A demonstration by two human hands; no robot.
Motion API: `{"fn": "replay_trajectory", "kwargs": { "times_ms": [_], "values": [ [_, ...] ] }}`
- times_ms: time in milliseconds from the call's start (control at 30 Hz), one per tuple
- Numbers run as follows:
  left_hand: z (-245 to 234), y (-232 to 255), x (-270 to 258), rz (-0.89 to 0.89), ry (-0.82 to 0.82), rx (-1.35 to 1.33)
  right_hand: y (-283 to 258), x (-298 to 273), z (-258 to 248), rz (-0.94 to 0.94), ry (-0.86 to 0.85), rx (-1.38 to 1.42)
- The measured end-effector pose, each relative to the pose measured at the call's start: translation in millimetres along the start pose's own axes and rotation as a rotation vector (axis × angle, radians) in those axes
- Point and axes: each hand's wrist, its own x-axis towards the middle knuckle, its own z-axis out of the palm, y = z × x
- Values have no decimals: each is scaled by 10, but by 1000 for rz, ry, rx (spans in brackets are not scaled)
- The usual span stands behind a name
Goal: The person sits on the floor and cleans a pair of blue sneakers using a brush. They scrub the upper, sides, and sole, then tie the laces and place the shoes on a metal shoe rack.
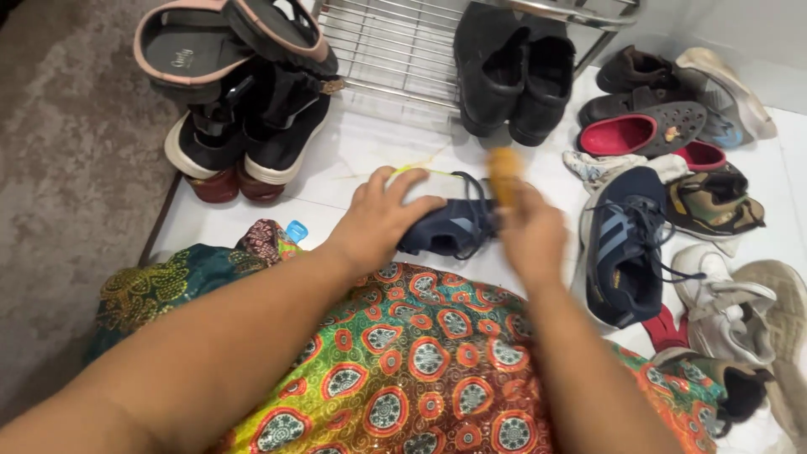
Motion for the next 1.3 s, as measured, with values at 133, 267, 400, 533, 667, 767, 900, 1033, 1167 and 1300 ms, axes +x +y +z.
{"fn": "replay_trajectory", "kwargs": {
  "times_ms": [133, 267, 400, 533, 667, 767, 900, 1033, 1167, 1300],
  "values": [
    [53, -111, -20, -78, -51, -49, -357, -349, 268, -393, 111, -113],
    [63, -115, -77, -136, -116, 48, 394, 27, 79, 212, 49, -209],
    [-48, -58, -23, -334, -166, -79, 1020, 101, -129, 606, -93, -255],
    [-93, -34, -36, -508, -282, -139, 958, 6, 231, 373, 3, -332],
    [-127, -42, 68, -595, -338, -145, 668, 139, 389, 328, -76, 524],
    [-136, -20, 64, -604, -322, -197, 456, 170, 471, 561, -103, 832],
    [-152, 9, 71, -663, -413, -267, 373, 209, 462, 557, -97, 810],
    [-143, 13, 99, -664, -445, -256, 339, 223, 449, 499, -99, 717],
    [-123, 8, 81, -642, -437, -250, 323, 238, 461, 496, -75, 640],
    [-116, 21, 89, -661, -462, -242, 375, 257, 486, 608, -19, 805]
  ]
}}
